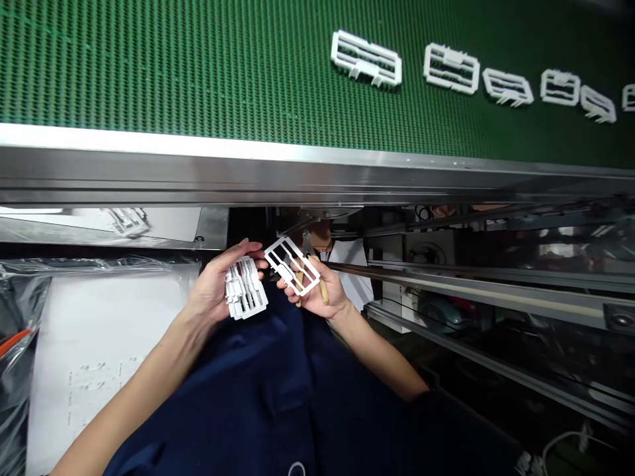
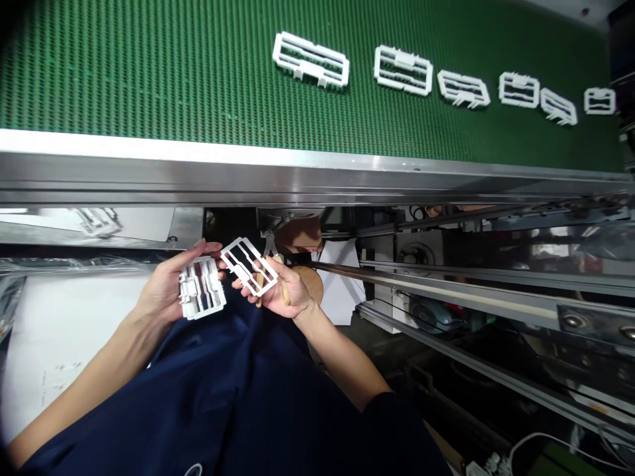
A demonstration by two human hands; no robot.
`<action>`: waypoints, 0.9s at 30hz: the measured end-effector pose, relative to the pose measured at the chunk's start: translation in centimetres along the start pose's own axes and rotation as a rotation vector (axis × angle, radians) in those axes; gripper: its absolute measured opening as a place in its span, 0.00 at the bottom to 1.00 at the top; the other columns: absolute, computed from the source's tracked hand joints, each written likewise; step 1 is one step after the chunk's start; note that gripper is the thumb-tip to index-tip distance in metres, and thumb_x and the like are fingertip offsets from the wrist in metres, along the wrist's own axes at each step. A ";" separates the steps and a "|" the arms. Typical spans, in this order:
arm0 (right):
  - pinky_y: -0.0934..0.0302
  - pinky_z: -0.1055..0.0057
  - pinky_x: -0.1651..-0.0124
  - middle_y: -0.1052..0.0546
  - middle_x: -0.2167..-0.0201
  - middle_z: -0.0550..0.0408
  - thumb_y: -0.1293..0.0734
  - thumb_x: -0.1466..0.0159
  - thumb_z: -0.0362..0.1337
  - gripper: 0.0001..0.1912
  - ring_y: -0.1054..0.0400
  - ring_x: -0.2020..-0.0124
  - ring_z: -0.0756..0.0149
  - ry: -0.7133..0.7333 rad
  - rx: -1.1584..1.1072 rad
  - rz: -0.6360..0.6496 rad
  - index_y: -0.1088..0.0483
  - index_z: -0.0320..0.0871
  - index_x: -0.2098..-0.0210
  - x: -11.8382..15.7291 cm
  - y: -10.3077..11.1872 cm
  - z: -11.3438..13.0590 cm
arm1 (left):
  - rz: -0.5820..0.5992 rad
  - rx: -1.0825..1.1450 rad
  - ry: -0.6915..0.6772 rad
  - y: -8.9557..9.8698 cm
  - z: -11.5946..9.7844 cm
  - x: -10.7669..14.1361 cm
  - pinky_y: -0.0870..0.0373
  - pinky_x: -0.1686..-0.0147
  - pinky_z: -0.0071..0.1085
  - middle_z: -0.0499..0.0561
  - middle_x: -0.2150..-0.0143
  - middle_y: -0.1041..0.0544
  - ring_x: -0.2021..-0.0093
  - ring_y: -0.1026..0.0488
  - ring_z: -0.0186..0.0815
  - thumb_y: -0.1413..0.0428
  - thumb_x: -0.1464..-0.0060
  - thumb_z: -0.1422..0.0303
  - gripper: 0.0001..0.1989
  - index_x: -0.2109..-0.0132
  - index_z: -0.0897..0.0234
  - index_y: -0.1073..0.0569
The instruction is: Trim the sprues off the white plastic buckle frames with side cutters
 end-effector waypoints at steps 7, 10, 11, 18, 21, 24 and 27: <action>0.37 0.73 0.66 0.27 0.73 0.55 0.31 0.44 0.46 0.15 0.31 0.71 0.68 0.364 0.567 -0.302 0.36 0.41 0.68 0.4 -1.4 2.5 | -0.081 0.009 -0.110 0.2 -0.2 0.0 0.28 0.78 0.24 0.52 0.68 0.24 0.75 0.27 0.32 0.39 0.52 0.65 0.12 0.63 0.70 0.25; 0.37 0.73 0.66 0.28 0.74 0.57 0.31 0.45 0.44 0.14 0.32 0.72 0.70 0.375 0.643 -0.329 0.35 0.41 0.69 -0.1 -2.7 2.2 | -0.105 0.050 -0.126 0.5 0.1 0.1 0.30 0.80 0.26 0.51 0.71 0.25 0.78 0.29 0.32 0.38 0.53 0.61 0.14 0.64 0.69 0.26; 0.38 0.74 0.69 0.28 0.74 0.57 0.32 0.44 0.46 0.14 0.33 0.73 0.70 0.333 0.600 -0.317 0.35 0.41 0.69 -0.5 -2.7 1.7 | -0.114 0.070 -0.125 0.7 0.2 0.2 0.30 0.81 0.27 0.50 0.73 0.26 0.79 0.30 0.32 0.38 0.53 0.61 0.15 0.65 0.69 0.26; 0.40 0.72 0.71 0.28 0.73 0.54 0.38 0.42 0.50 0.17 0.35 0.74 0.68 -0.034 0.228 -0.216 0.35 0.42 0.66 -2.8 -1.1 -1.4 | -0.055 0.133 -0.126 1.6 0.0 1.6 0.33 0.83 0.28 0.50 0.80 0.29 0.82 0.31 0.34 0.41 0.50 0.58 0.16 0.66 0.71 0.25; 0.40 0.72 0.71 0.28 0.73 0.54 0.39 0.42 0.51 0.17 0.35 0.75 0.69 -0.038 0.296 -0.212 0.36 0.42 0.66 -3.0 -1.5 -1.4 | -0.098 0.164 -0.156 2.6 -0.2 2.0 0.31 0.81 0.29 0.51 0.78 0.27 0.80 0.30 0.35 0.41 0.51 0.59 0.16 0.66 0.70 0.25; 0.41 0.73 0.70 0.29 0.73 0.55 0.37 0.41 0.49 0.16 0.35 0.73 0.69 0.128 0.685 -0.226 0.36 0.42 0.67 -2.9 -3.0 0.1 | -0.143 0.217 -0.211 3.6 -0.4 2.1 0.30 0.79 0.28 0.52 0.76 0.26 0.78 0.28 0.35 0.40 0.51 0.59 0.16 0.66 0.70 0.25; 0.42 0.73 0.67 0.31 0.73 0.58 0.33 0.44 0.47 0.15 0.36 0.74 0.71 0.284 1.212 -0.241 0.36 0.43 0.66 -2.9 -5.6 1.1 | -0.178 0.278 -0.265 4.6 -0.5 1.8 0.28 0.75 0.27 0.52 0.72 0.25 0.74 0.27 0.34 0.39 0.52 0.59 0.16 0.65 0.70 0.26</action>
Point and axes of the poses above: each hand's wrist, its own x-axis away from the middle knuckle, its own y-axis out of the back of the hand, z = x × y, the point moved 9 cm from there along -x, towards the middle knuckle
